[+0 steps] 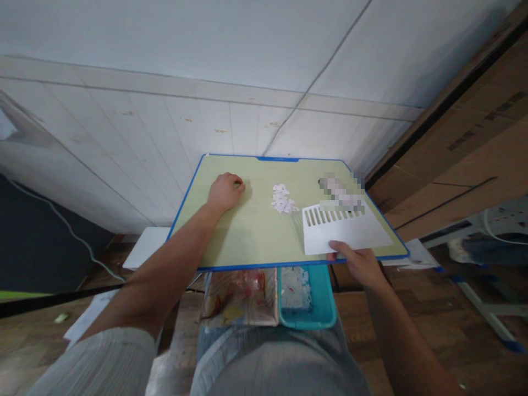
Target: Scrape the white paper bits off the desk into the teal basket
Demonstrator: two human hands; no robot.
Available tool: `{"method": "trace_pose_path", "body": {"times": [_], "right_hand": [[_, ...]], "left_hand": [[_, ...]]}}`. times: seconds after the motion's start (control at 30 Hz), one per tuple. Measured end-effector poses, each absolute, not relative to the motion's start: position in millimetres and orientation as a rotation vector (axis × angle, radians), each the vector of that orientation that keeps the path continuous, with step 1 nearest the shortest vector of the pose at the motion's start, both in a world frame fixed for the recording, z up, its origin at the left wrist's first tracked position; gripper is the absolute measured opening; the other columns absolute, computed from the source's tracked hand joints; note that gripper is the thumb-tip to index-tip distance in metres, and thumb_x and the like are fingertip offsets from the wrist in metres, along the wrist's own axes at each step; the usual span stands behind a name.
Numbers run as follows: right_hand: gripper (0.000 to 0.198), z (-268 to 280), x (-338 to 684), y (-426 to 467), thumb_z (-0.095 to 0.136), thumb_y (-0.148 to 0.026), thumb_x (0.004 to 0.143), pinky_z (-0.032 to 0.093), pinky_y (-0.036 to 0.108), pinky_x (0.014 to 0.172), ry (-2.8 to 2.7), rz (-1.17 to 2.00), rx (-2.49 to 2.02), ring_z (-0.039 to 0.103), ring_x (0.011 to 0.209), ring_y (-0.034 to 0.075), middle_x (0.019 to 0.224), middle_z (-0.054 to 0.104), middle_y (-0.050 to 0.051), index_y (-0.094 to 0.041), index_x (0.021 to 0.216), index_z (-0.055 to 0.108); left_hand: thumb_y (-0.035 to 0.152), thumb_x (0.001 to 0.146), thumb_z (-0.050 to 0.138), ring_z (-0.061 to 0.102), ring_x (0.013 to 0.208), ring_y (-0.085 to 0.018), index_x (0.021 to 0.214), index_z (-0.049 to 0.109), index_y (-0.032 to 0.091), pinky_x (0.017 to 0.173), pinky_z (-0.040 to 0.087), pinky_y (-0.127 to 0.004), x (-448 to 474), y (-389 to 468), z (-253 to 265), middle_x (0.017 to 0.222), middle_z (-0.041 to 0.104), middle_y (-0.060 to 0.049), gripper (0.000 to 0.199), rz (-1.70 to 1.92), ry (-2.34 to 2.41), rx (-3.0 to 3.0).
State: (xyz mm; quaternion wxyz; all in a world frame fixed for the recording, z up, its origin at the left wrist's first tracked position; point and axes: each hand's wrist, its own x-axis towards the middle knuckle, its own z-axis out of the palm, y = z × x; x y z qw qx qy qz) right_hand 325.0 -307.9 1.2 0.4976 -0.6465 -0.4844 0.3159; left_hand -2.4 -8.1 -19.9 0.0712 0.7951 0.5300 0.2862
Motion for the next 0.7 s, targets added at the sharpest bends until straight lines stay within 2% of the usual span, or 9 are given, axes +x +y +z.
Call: {"method": "trace_pose_path", "body": {"times": [0.1,0.23,0.37,0.47,0.7], "right_hand": [[0.048,-1.9,327.0,-304.1,0.091,-0.062,0.084,0.07,0.042,0.072,-1.156,0.726,-1.581,0.075,0.065,0.03,0.061,0.076,0.008,-0.03,0.055,0.071],[0.05,-8.0,327.3,-296.2,0.089,-0.064,0.083,0.067,0.04,0.065,-1.078,0.674,-1.571,0.071,0.059,0.027,0.059,0.073,0.008,-0.028,0.054,0.07],[0.043,-12.0,323.0,-283.1,0.096,-0.062,0.075,0.061,0.037,0.055,-0.913,0.653,-1.515,0.068,0.055,0.024,0.062,0.076,0.007,-0.026,0.065,0.074],[0.046,-11.1,319.4,-268.4,0.098,-0.065,0.07,0.054,0.034,0.047,-0.854,0.668,-1.486,0.068,0.054,0.023,0.067,0.08,0.008,-0.025,0.076,0.077],[0.053,-11.7,314.8,-240.2,0.092,-0.072,0.068,0.052,0.031,0.046,-0.899,0.621,-1.519,0.071,0.055,0.022,0.076,0.086,0.015,-0.023,0.081,0.077]], "left_hand": [[0.036,0.104,0.067,0.081,0.131,-0.039,0.112,0.093,0.022,0.124,0.065,-0.055,-3.1,-10.1,-17.1,0.13,0.09,-0.019,0.031,0.825,1.606,2.397],[0.032,0.107,0.065,0.081,0.133,-0.038,0.117,0.094,0.02,0.125,0.064,-0.051,-3.0,-13.2,-12.1,0.133,0.09,-0.019,0.034,0.756,1.644,2.418],[0.031,0.107,0.067,0.082,0.134,-0.036,0.118,0.094,0.02,0.123,0.065,-0.047,-2.9,-12.4,-10.1,0.132,0.09,-0.018,0.032,0.75,1.653,2.41],[0.031,0.107,0.068,0.082,0.134,-0.036,0.119,0.095,0.02,0.122,0.066,-0.046,-3.5,-9.7,-9.7,0.133,0.091,-0.017,0.031,0.758,1.652,2.395],[0.031,0.11,0.063,0.08,0.138,-0.036,0.125,0.094,0.018,0.125,0.064,-0.046,-0.7,-8.3,-7.3,0.138,0.089,-0.018,0.037,0.704,1.659,2.448]]}}
